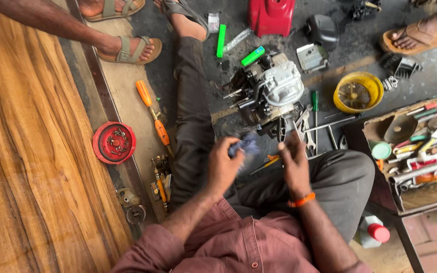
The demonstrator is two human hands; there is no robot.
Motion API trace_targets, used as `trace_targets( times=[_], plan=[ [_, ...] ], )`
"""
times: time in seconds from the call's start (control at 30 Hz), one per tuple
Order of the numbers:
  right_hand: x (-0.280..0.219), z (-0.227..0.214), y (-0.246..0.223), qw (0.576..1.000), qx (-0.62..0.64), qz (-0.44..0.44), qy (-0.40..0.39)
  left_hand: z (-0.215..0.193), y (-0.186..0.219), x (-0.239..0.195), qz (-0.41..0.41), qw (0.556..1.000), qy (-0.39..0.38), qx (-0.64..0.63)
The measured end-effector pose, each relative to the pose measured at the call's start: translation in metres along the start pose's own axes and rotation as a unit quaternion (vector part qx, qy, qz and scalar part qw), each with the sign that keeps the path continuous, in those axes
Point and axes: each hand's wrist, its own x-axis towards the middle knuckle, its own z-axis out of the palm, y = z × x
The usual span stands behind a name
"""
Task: The person cleans and assembles parts of a small engine on a workshop floor. They use a cloth to wipe various metal components, handle the cylinder head, and fit internal parts back into the engine block while sitting on the ground.
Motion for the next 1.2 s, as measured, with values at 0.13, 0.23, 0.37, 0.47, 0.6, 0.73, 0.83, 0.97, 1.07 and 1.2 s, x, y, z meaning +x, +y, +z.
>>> trace_targets(
  times=[0.13, 0.23, 0.37, 0.47, 0.6, 0.73, 0.83, 0.97, 1.07, 1.2],
  plan=[
    [-0.026, 0.013, 0.002, 0.973, 0.108, 0.172, -0.106, 0.002, 0.030, 0.002, -0.076, 0.995, 0.016, -0.060],
    [-0.029, 0.014, -0.011, 0.961, 0.114, 0.149, -0.201, -0.022, 0.017, 0.038, -0.074, 0.964, 0.182, -0.179],
    [-0.022, 0.012, -0.035, 0.961, 0.109, 0.130, -0.220, -0.056, 0.002, 0.045, -0.064, 0.936, 0.204, -0.278],
    [-0.027, 0.018, -0.048, 0.955, 0.131, 0.141, -0.225, -0.043, -0.001, 0.025, -0.157, 0.923, 0.130, -0.325],
    [-0.042, 0.033, -0.033, 0.975, -0.048, -0.049, -0.211, 0.000, 0.015, -0.021, -0.302, 0.855, -0.182, -0.381],
    [-0.033, 0.007, -0.013, 0.986, -0.115, -0.011, -0.117, -0.014, 0.048, -0.006, -0.336, 0.881, -0.234, -0.238],
    [-0.025, -0.016, -0.012, 0.999, -0.001, 0.034, 0.040, -0.052, 0.079, 0.035, 0.157, 0.988, 0.005, -0.003],
    [-0.012, -0.004, -0.019, 0.993, 0.020, -0.094, 0.061, -0.053, 0.109, 0.135, 0.303, 0.951, -0.010, 0.068],
    [0.002, 0.028, -0.022, 0.994, -0.014, -0.103, 0.037, -0.015, 0.116, 0.202, 0.362, 0.926, -0.045, 0.098],
    [0.013, 0.037, -0.037, 0.986, -0.010, -0.142, 0.089, 0.006, 0.107, 0.217, 0.212, 0.931, -0.273, 0.117]
  ],
)
